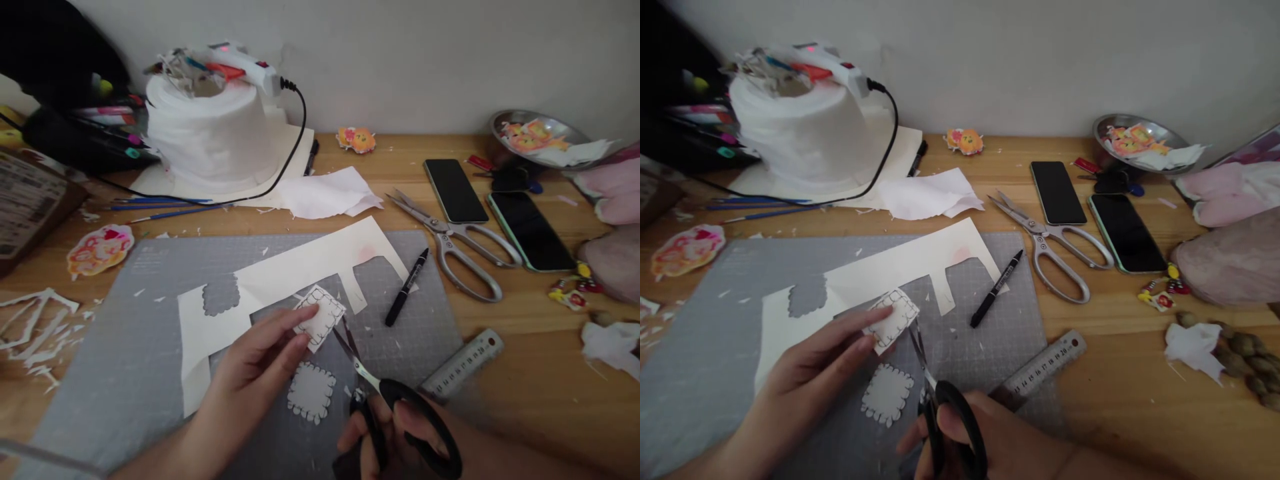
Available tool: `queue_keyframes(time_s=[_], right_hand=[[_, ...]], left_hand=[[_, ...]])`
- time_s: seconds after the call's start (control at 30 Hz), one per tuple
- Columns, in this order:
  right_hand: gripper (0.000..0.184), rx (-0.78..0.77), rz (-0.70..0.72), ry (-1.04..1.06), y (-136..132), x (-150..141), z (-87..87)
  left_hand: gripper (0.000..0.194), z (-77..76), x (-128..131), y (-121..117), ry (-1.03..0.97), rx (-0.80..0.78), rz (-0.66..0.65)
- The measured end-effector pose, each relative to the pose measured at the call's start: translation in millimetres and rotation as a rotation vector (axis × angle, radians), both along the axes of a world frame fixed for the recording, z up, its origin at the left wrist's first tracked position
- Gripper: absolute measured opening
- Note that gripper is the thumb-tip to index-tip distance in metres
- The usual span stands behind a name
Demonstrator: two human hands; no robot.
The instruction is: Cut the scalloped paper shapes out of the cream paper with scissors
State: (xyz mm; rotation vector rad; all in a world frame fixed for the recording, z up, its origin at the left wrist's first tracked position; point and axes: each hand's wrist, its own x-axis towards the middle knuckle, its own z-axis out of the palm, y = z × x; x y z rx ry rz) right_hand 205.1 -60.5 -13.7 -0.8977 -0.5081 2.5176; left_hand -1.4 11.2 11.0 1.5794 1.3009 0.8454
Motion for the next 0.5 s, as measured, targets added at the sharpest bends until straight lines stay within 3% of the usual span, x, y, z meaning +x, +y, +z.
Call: queue_keyframes(time_s=[0.23,0.37,0.5], right_hand=[[0.072,-0.047,-0.091,0.168,-9,-4,-13.9],[0.067,-0.096,-0.188,0.162,-16,-6,-20.6],[0.076,-0.021,-0.099,0.150,-16,-5,-24.4]], left_hand=[[0.041,-0.7,1,-5,0.056,0.178,-0.173],[0.036,-1.5,-1,-6,0.084,0.188,-0.101],[0.035,-3.1,-2,-6,0.101,0.197,-0.027]])
